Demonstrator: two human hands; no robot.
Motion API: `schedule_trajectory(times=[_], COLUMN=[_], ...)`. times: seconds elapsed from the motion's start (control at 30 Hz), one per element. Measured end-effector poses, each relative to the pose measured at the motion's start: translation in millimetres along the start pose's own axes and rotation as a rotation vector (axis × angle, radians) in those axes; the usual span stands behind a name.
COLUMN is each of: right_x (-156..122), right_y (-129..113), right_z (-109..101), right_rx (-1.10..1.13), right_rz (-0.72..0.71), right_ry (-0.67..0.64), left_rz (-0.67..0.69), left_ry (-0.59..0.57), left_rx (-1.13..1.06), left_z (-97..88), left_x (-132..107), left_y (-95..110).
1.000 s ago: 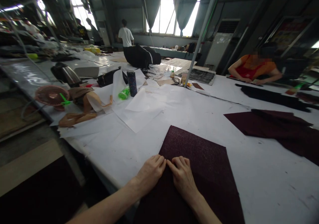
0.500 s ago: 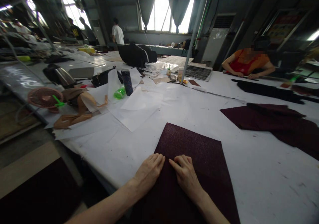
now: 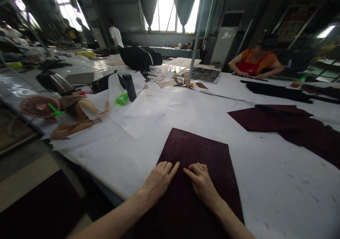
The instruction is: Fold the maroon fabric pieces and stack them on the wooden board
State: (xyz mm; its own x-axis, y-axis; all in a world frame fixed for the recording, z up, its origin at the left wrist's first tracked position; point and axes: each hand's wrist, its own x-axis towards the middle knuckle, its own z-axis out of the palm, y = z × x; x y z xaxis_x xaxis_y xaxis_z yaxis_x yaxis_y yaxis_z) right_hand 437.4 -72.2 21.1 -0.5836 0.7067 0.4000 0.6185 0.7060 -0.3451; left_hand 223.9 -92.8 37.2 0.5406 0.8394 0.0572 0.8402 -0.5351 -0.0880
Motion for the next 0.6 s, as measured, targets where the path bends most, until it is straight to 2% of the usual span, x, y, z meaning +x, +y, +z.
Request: schedule_trajectory(times=[0.1,0.23,0.43,0.6], right_x=[-6,-13,-25,-36], right_y=[4,8,17,26], right_z=[-3,-9,-19,-20], right_rx=[0.007,-0.016,-0.03,0.003], right_rz=[0.007,0.005,-0.007,-0.012], right_ry=[-0.02,-0.027,-0.007,0.014], left_rz=[0.003,0.064,0.023,0.07], left_ry=[0.0,0.055,-0.014,0.01], left_rx=[0.015,0.033,0.07,0.064], left_z=[-0.8,3.2,-3.0,-6.9], left_x=[3,6,11,16], left_y=[6,14,29,40])
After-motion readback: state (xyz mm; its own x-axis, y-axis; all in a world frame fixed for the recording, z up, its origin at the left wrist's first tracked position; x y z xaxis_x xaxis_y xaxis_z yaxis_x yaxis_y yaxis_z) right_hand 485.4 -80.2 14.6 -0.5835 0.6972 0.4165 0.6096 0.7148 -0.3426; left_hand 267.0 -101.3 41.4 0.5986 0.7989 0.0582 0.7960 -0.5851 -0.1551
